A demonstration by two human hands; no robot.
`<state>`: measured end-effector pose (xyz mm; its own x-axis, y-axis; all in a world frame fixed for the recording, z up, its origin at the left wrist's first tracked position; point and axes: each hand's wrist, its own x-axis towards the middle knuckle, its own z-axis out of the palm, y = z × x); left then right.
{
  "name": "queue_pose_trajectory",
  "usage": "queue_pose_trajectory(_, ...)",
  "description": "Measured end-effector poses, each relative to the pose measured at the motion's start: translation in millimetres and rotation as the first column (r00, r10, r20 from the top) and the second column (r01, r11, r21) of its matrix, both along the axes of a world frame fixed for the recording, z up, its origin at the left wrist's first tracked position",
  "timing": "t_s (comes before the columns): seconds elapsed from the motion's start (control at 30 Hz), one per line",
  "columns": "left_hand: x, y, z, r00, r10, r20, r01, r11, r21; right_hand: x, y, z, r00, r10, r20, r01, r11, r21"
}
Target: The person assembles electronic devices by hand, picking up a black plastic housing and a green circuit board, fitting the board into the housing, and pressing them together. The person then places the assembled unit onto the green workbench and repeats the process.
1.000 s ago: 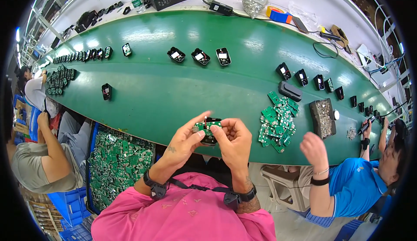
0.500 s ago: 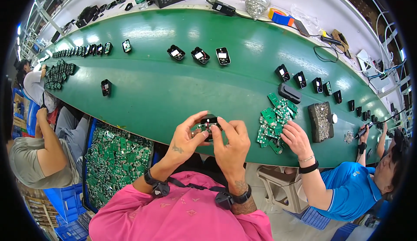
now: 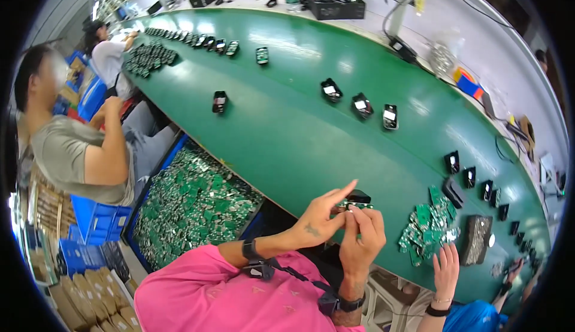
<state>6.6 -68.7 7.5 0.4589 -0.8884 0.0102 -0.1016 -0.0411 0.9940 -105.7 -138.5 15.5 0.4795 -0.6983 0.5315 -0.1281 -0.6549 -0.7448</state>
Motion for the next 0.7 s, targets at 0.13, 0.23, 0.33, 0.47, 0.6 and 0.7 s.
queue_pose_trajectory(0.13, 3.7, 4.8, -4.1, 0.999, 0.006, -0.039, -0.008, 0.998, -0.059, 3.1, 1.7, 2.1, 0.997, 0.055, -0.055, -0.052, 0.997, 0.063)
queue_pose_trajectory(0.23, 3.8, 4.4, 3.6, 0.971, 0.096, 0.218, -0.072, 0.991, -0.116, 1.7, 0.0, 5.7, 0.999, 0.009, -0.051, -0.008, 1.000, 0.009)
queue_pose_trajectory(0.33, 10.2, 11.7, 21.0, 0.944, 0.177, 0.279, -0.143, 0.980, -0.137, 8.1, 2.2, 18.9, 0.995, -0.041, -0.086, 0.035, 0.997, -0.071)
queue_pose_trajectory(0.47, 10.4, 11.9, 33.4, 0.951, 0.139, 0.275, -0.113, 0.988, -0.108, 3.6, -2.0, 37.0, 0.984, 0.012, -0.178, -0.024, 0.998, -0.062)
queue_pose_trajectory(0.6, 8.0, 11.0, 31.5, 0.920, 0.126, 0.370, -0.079, 0.987, -0.139, -2.9, -5.8, 44.9, 0.960, 0.101, -0.261, -0.116, 0.992, -0.043)
queue_pose_trajectory(0.7, 6.5, 12.3, 32.4, 0.889, 0.114, 0.444, -0.057, 0.988, -0.140, -6.9, -7.9, 48.8, 0.936, 0.128, -0.328, -0.144, 0.989, -0.023)
